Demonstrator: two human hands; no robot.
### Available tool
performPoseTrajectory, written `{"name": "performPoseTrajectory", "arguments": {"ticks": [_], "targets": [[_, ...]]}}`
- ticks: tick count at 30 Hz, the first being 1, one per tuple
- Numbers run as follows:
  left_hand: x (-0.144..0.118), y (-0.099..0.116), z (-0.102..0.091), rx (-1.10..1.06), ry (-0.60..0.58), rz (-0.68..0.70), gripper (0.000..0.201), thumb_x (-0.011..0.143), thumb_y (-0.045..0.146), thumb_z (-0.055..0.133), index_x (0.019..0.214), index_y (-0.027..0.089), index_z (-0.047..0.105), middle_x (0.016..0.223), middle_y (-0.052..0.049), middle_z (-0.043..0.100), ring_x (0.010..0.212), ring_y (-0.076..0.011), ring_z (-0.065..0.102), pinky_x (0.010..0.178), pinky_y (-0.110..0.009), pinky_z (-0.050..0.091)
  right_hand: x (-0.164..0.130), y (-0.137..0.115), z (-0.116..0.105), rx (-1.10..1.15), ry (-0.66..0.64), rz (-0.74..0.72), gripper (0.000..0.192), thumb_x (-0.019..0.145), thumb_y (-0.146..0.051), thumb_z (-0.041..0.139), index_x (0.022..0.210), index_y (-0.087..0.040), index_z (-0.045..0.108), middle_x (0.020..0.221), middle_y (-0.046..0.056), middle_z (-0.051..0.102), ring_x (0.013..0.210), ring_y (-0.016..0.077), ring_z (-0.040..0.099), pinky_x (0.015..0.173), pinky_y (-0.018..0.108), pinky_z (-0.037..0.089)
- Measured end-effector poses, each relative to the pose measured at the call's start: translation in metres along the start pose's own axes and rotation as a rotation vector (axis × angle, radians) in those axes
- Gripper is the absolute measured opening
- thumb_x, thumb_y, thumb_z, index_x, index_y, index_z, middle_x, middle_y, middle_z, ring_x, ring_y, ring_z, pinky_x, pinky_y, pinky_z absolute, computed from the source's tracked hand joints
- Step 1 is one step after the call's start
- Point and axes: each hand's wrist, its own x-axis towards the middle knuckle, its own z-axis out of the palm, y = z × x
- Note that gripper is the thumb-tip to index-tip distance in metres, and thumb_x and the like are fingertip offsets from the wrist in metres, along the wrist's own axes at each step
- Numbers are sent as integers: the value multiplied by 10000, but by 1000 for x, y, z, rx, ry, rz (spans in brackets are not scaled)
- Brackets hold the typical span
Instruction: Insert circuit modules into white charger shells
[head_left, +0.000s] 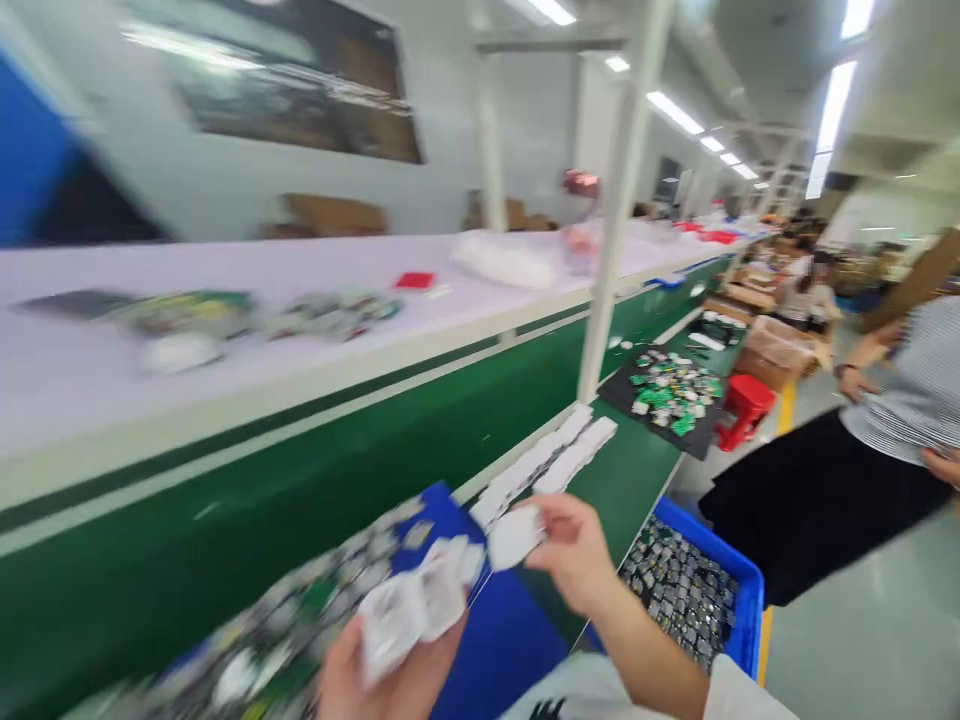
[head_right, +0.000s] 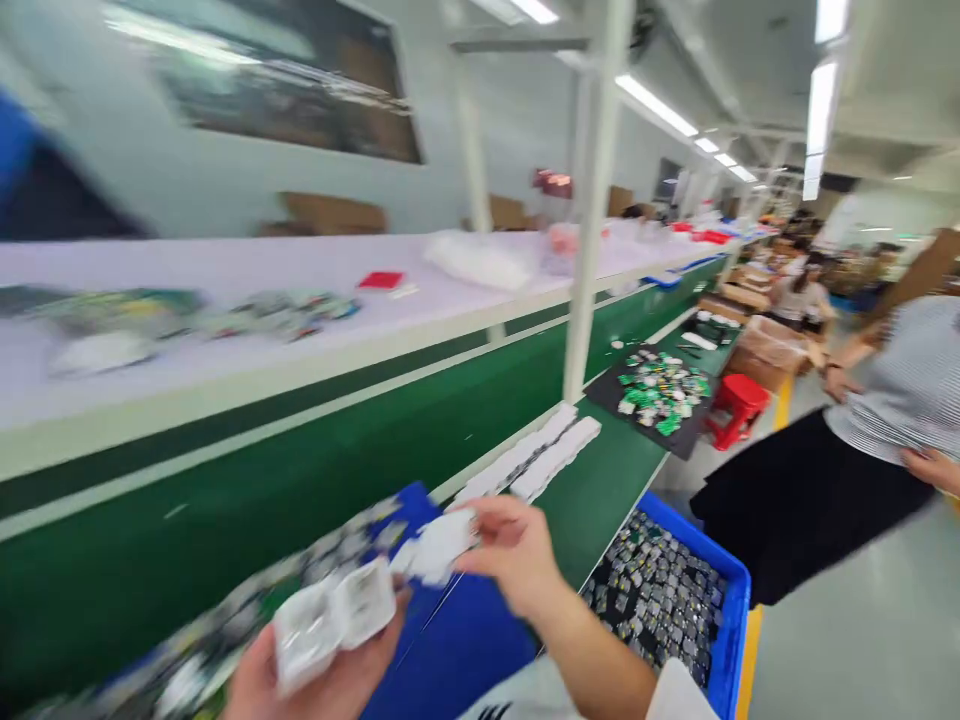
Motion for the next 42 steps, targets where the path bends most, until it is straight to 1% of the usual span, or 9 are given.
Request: {"name": "performPoseTrajectory", "arguments": {"ticks": [1,3,6,12,16,20,26,32,42], "targets": [[-4,0,-3,-37,22,-28,243,748,412,561,779,190,657,896,-39,685,858,-229,623,733,-375,523,0,-2,-1,-46,-33,-41,519,389,-300,898,870,-213,720,864,36,707,791,161,636,727,277,516],[-6,2,-7,-61,-50,-63,222,758,342,529,815,174,662,925,-54,693,836,-224,633,664,-340,522,0,-3,-3,-146,-135,-110,481,467,-324,878,905,-214,713,908,60,703,850,182,640,755,302,516],[-5,4,-12,-88,-180,-7,277,784,334,523,940,147,654,955,-69,694,795,-189,641,635,-283,512,-3,1,1,-275,-310,-161,408,579,-347,831,949,-231,705,939,87,696,929,220,629,793,368,512],[-12,5,-22,-22,-243,52,409,801,375,531,1122,132,601,998,-94,689,945,-243,633,770,-332,523,-12,15,14,-382,-497,-170,379,665,-299,785,1026,-258,680,1017,98,683,1036,255,605,855,436,504],[-15,6,-25,7,-305,46,385,779,399,558,1038,127,645,1060,-104,674,1036,-280,598,781,-350,533,-6,23,14,-408,-529,-178,388,685,-254,770,1058,-268,667,1049,95,675,1032,244,602,841,413,515],[-18,8,-27,20,-325,75,384,764,422,588,1000,129,666,1075,-96,671,1075,-285,578,713,-300,547,-6,24,15,-374,-559,-198,399,700,-232,759,1083,-283,657,1048,86,674,1007,225,611,825,388,528],[-24,9,-29,66,-375,52,438,802,450,551,1064,111,642,1099,-131,660,1123,-290,553,655,-246,536,-8,25,15,-354,-549,-199,395,691,-309,766,1071,-297,660,1040,78,678,1033,239,605,918,464,488],[-27,7,-29,70,-375,78,400,831,423,534,1053,110,647,1023,-127,688,952,-244,645,662,-254,550,-8,30,13,-326,-547,-216,420,700,-316,758,1106,-297,649,1041,84,674,989,226,615,842,402,520],[-34,8,-27,136,-227,121,371,780,391,603,1033,127,663,1035,-118,682,882,-230,651,615,-261,549,-12,37,13,-357,-529,-230,445,699,-304,759,1127,-332,638,1048,51,671,1008,224,600,853,385,522]]}}
